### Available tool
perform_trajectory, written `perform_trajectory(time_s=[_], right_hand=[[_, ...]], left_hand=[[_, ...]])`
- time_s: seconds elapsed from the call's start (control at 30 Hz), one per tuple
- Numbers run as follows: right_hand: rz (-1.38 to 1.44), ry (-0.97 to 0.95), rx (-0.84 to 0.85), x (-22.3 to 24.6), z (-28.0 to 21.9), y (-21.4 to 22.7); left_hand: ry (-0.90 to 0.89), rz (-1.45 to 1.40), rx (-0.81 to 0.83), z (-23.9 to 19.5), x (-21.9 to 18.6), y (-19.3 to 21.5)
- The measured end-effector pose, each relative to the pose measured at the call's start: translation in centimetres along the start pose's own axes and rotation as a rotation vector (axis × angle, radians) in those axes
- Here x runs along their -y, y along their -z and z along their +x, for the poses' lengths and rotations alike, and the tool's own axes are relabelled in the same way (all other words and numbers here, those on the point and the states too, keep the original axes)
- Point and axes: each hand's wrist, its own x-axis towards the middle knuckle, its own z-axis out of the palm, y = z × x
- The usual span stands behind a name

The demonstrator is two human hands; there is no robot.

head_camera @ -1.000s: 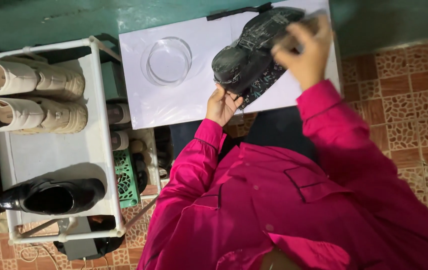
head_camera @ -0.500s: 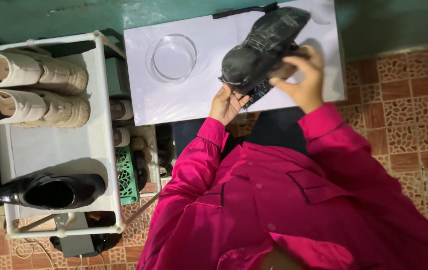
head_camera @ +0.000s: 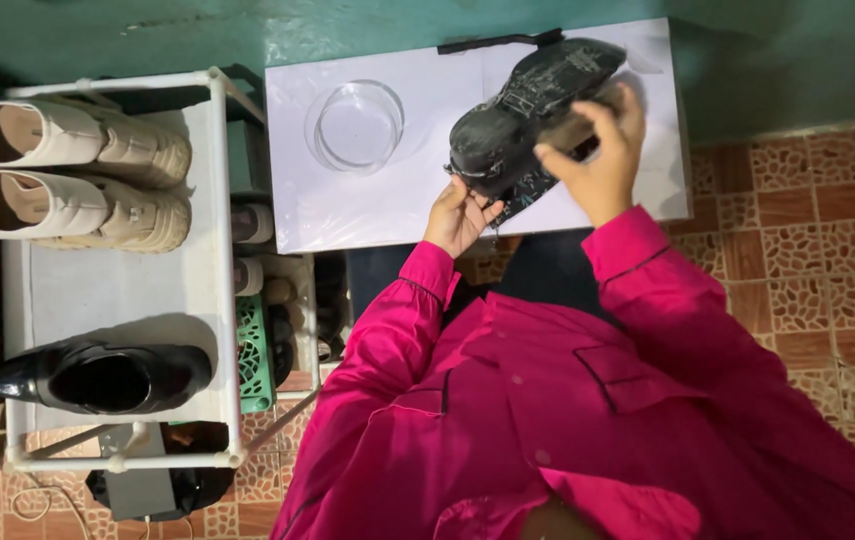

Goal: The person scrubs a black shoe with a brush, focusing on the sole and sides. They hold the shoe with one hand and use the brush with the other to clean the surface.

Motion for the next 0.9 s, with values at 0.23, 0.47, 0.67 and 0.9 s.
perform_trajectory(time_s=[0.23,0.47,0.67,0.9], right_hand=[[0.081,0.105,0.128,2.9,0.1,0.2],[0.003,0.007,0.268,5.9,-0.3,0.8],[-0.070,0.056,0.198,6.4,0.6,1.1],[-0.113,0.084,0.059,1.8,1.3,0.4]], left_hand=[[0.011,0.011,-0.018,-0.4,-0.7,-1.6],[0.005,-0.031,-0.008,-1.1,-1.5,-4.1],[0.005,-0.027,-0.029,-1.2,-1.3,-4.0],[-0.027,-0.030,-0.019,-0.9,-1.0,-3.6]])
